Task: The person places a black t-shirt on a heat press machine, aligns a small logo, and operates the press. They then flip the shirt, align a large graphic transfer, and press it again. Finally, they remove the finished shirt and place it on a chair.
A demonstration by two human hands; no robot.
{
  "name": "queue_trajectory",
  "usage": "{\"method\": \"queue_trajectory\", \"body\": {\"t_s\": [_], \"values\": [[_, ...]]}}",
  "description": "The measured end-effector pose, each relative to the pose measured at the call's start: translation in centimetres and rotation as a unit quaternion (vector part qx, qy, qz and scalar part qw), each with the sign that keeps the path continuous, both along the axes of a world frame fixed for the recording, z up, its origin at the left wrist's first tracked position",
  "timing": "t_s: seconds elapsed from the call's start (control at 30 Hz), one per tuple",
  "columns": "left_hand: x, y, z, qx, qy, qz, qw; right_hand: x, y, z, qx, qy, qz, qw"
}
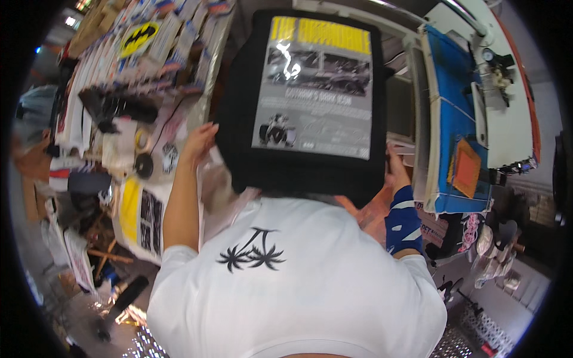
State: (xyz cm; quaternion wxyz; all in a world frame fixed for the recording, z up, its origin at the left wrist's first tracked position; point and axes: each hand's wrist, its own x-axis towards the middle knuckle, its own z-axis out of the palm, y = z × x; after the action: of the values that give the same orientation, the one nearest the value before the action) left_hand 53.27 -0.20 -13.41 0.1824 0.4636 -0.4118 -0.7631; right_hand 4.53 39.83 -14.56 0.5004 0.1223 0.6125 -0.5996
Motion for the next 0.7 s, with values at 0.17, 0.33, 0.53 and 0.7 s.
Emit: {"method": "queue_trajectory", "body": {"t_s": [0.17,0.33,0.53,0.7], "values": [[-0.2,0.5,2.6,-0.069,-0.028,0.008,0.997,-1.9,2.2,1.0,-0.071,0.005,-0.026,0.997],[1.2,0.9,2.3,-0.100,-0.028,0.005,0.995,0.2,2.7,2.9,-0.050,0.190,-0.099,0.976],[1.3,0.7,2.6,-0.092,0.044,-0.043,0.994,1.0,3.2,1.9,-0.024,0.321,-0.133,0.938],[1.6,0.2,1.0,-0.088,0.042,0.005,0.995,1.8,2.1,3.4,-0.022,0.292,-0.180,0.939]]}}
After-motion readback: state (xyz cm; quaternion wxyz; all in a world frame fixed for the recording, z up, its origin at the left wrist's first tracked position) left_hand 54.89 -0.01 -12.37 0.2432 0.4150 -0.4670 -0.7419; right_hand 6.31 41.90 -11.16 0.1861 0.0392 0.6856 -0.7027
